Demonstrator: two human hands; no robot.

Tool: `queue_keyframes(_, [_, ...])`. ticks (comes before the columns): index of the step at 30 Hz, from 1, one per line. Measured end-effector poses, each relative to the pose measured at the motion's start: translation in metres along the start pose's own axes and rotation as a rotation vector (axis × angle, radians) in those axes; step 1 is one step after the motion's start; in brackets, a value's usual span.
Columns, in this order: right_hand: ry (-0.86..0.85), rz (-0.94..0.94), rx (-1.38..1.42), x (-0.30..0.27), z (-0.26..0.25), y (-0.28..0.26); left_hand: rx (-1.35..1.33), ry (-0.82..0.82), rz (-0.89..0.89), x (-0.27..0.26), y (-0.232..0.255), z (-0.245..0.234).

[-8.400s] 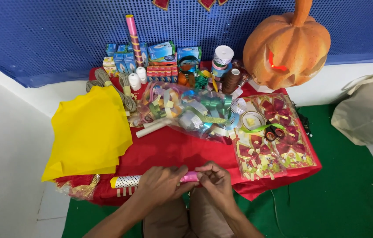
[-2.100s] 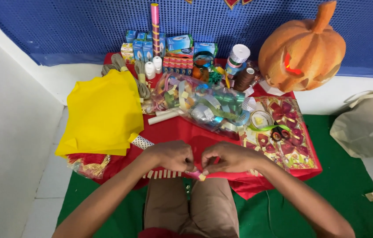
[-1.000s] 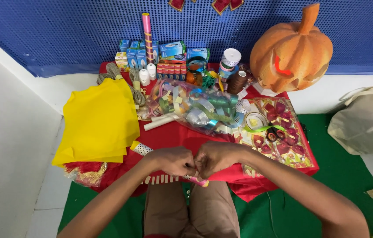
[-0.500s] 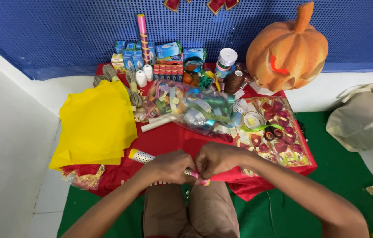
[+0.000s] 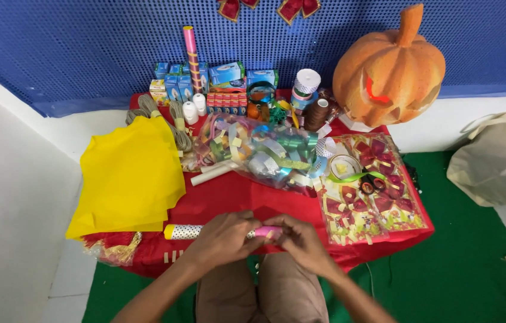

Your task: Wrapping a decorative tube with a pink ribbon and securing it.

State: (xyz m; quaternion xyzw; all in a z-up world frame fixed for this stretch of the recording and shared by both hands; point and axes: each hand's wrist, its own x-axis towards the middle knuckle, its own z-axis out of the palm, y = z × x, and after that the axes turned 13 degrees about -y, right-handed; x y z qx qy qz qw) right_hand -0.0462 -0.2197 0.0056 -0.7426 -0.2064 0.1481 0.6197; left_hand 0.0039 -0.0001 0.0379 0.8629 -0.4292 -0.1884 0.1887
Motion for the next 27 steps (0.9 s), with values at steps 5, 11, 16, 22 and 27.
queue_keyframes(5, [0.200, -0.089, 0.028, 0.000, 0.018, 0.012, 0.033, 0.031, -0.016, 0.005, -0.006, 0.013])
queue_keyframes(11, [0.275, -0.087, 0.037, 0.000, 0.021, 0.008, 0.123, 0.108, -0.018, 0.008, -0.001, 0.022])
queue_keyframes(16, [0.338, -0.172, 0.052, 0.001, 0.023, 0.000, 0.140, 0.191, 0.015, 0.010, 0.003, 0.024])
queue_keyframes(22, [0.387, -0.201, 0.038, 0.007, 0.025, 0.002, 0.146, 0.222, 0.015, 0.011, 0.000, 0.028])
queue_keyframes(27, [0.459, -0.187, 0.109, 0.014, 0.028, 0.007, 0.224, 0.279, 0.028, 0.012, 0.001, 0.029])
